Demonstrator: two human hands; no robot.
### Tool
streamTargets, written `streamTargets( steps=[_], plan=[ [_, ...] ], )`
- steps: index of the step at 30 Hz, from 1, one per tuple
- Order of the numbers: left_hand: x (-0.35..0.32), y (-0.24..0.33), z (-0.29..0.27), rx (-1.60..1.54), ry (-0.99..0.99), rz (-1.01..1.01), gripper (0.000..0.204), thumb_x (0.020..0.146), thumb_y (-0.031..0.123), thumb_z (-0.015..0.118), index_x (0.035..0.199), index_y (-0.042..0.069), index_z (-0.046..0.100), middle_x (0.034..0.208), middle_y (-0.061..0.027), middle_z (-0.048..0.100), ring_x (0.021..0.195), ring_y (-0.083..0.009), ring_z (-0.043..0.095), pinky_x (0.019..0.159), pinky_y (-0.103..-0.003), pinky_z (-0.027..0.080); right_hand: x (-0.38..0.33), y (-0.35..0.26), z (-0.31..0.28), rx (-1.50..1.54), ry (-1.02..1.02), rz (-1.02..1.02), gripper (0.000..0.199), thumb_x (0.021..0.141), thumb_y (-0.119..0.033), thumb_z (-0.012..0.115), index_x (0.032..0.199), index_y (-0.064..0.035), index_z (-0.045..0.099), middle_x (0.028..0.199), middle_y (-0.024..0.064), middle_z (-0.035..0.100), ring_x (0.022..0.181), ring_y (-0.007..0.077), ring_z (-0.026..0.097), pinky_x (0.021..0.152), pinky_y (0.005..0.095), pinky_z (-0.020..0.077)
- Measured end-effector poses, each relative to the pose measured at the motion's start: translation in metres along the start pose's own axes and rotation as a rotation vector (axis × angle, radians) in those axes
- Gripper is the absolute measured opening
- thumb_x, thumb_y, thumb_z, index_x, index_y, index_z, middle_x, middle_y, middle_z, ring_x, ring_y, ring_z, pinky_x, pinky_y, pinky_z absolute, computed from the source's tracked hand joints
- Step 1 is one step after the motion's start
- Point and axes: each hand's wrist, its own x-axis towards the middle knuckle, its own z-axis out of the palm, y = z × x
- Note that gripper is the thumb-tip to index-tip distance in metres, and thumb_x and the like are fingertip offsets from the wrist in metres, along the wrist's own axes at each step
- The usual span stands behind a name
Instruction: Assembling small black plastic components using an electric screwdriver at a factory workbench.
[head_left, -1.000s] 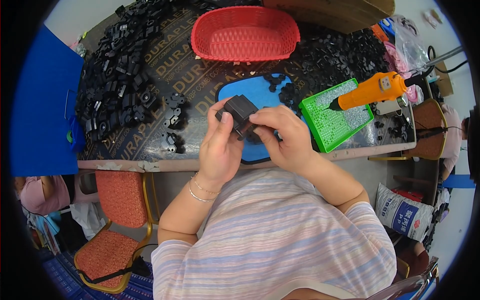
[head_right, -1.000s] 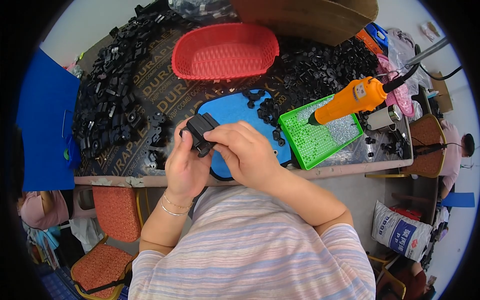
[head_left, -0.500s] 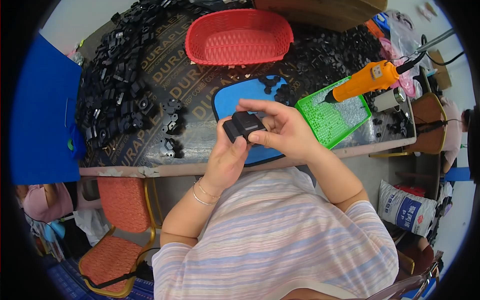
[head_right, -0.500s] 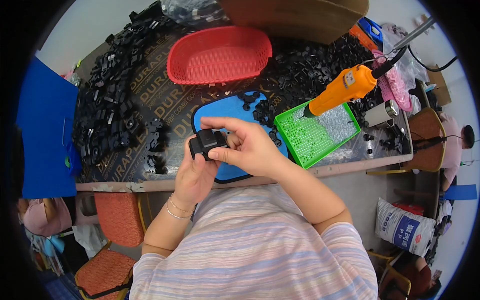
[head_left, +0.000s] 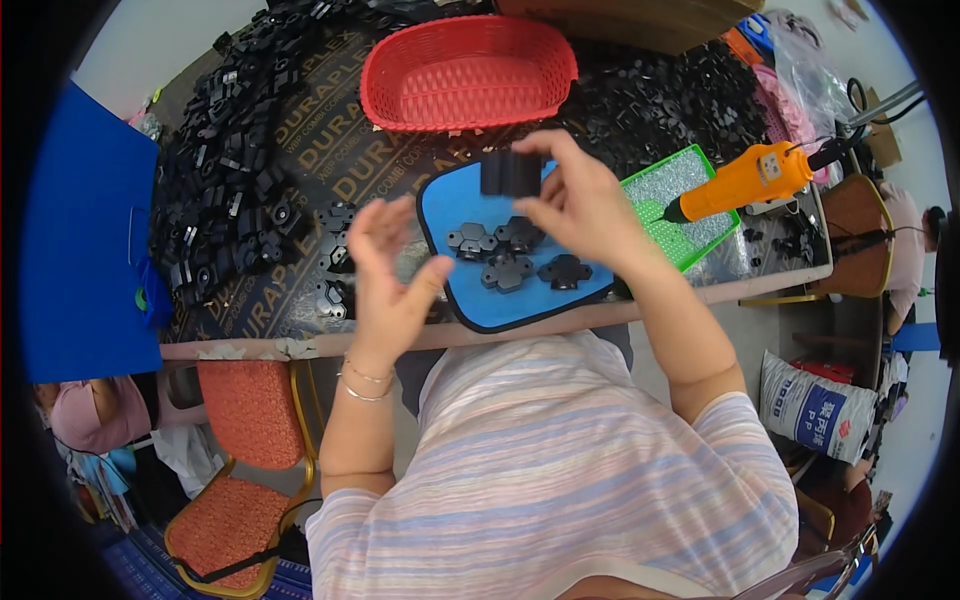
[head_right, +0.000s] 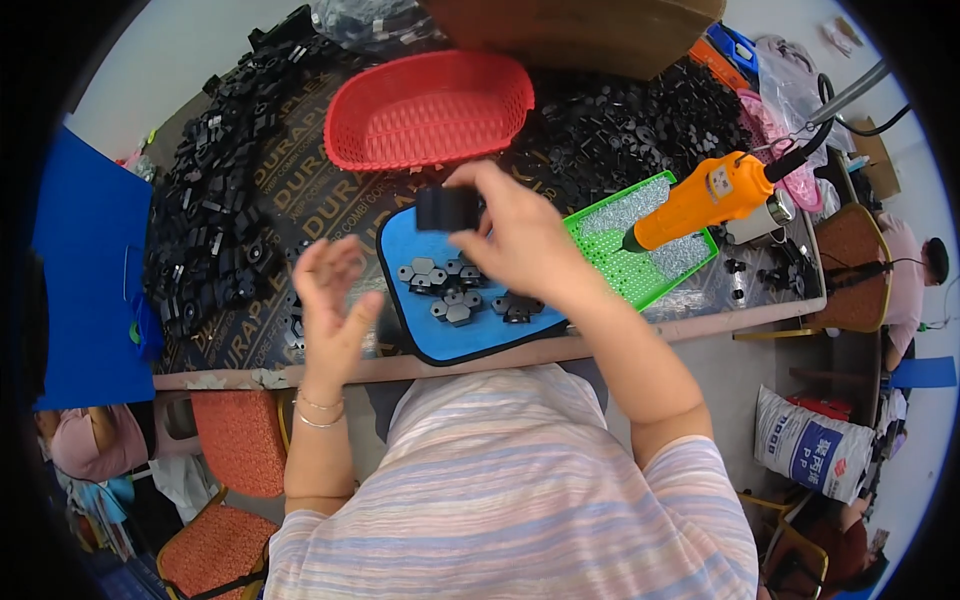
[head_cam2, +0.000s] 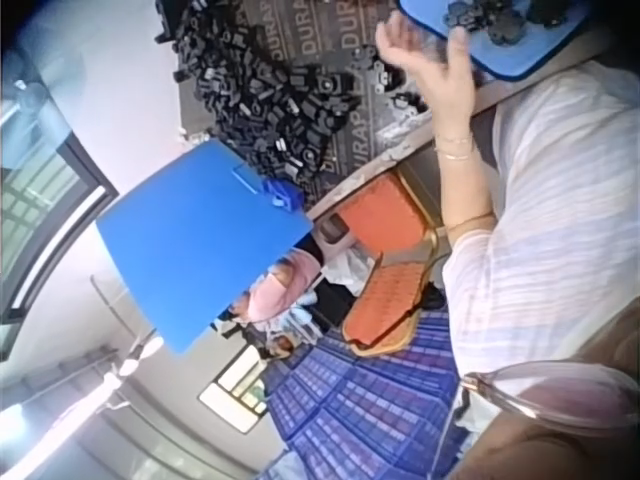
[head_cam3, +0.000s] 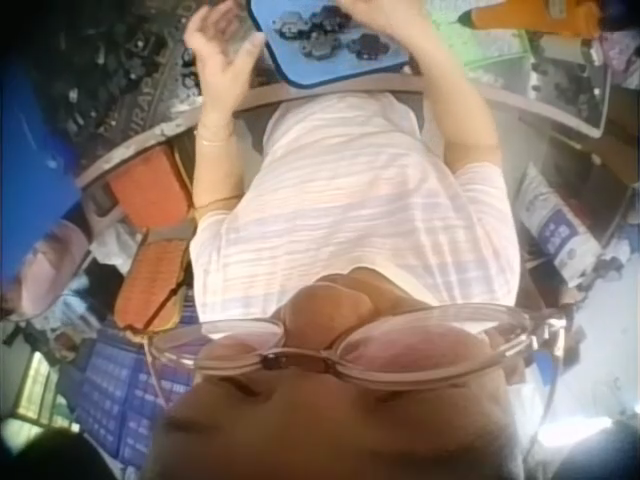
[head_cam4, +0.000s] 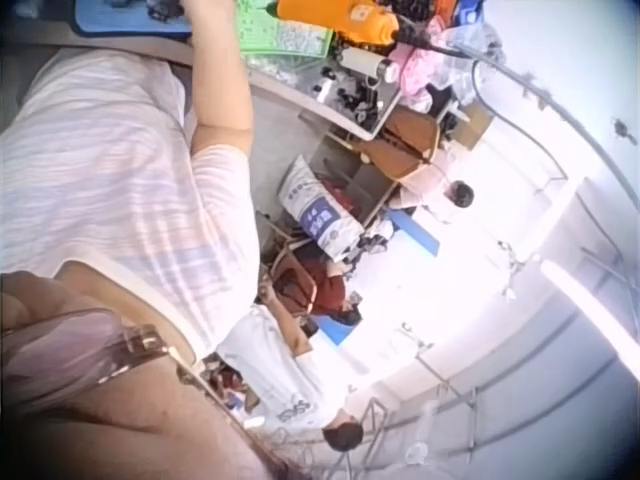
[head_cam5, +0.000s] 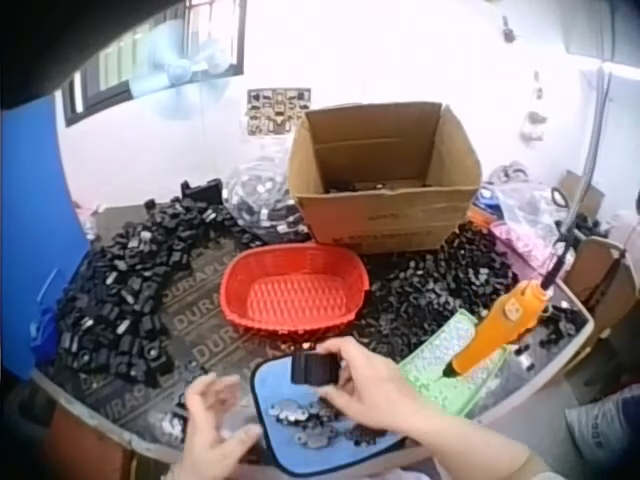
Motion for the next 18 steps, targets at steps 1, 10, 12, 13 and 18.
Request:
streamTargets(
  steps=[1,10,12,13,18],
  plan=[
    [0.002,0.0,-0.005,0.063,0.098,0.011,0.07,0.078,0.02,0.071,0.13,0.002,0.028,0.128,-0.0182,0.042,0.118,-0.0277,0.043,0.1,-0.04,0.033,0.011,0.01,0.001,-0.105,-0.017,0.022,0.048,0.069,-0.004,0.07,0.111,-0.0079,0.048,0.077,0.0092,0.058,0.064,0.02,0.059,0.061,0.031,0.0483],
    [-0.003,-0.007,-0.075,0.893,0.192,0.036,0.056,0.068,0.019,0.075,0.115,0.001,0.049,0.123,-0.0187,0.045,0.114,-0.0356,0.043,0.097,-0.041,0.034,0.034,0.049,0.029,-0.214,-0.425,-0.122,0.035,0.072,0.012,0.056,0.102,-0.0059,0.049,0.105,0.0123,0.053,0.094,0.0342,0.057,0.073,0.0405,0.0474],
    [0.0,-0.012,-0.081,0.92,0.179,-0.034,0.057,0.068,0.02,0.075,0.115,0.001,0.049,0.123,-0.0189,0.046,0.114,-0.0357,0.044,0.097,-0.041,0.035,0.035,0.046,0.025,-0.173,-0.474,-0.107,0.029,0.072,0.013,0.053,0.095,-0.0048,0.053,0.099,0.0114,0.057,0.091,0.0324,0.058,0.072,0.0381,0.0483],
    [0.004,-0.014,-0.082,0.938,0.155,-0.095,0.059,0.067,0.021,0.076,0.116,0.0,0.049,0.122,-0.0191,0.047,0.113,-0.0359,0.044,0.096,-0.041,0.035,0.036,0.046,0.023,-0.173,-0.476,-0.11,0.029,0.072,0.013,0.053,0.095,-0.0048,0.053,0.099,0.0114,0.057,0.091,0.0324,0.058,0.072,0.0381,0.0483],
    [0.03,-0.036,-0.077,1.007,0.1,-0.068,0.065,0.067,0.027,0.076,0.118,-0.002,0.048,0.116,-0.0206,0.052,0.108,-0.0372,0.049,0.092,-0.042,0.04,0.04,0.053,0.011,-0.131,-0.375,-0.21,0.023,0.072,0.012,0.054,0.088,-0.0025,0.059,0.091,0.0111,0.061,0.087,0.0305,0.059,0.075,0.0347,0.0486]
  ],
)
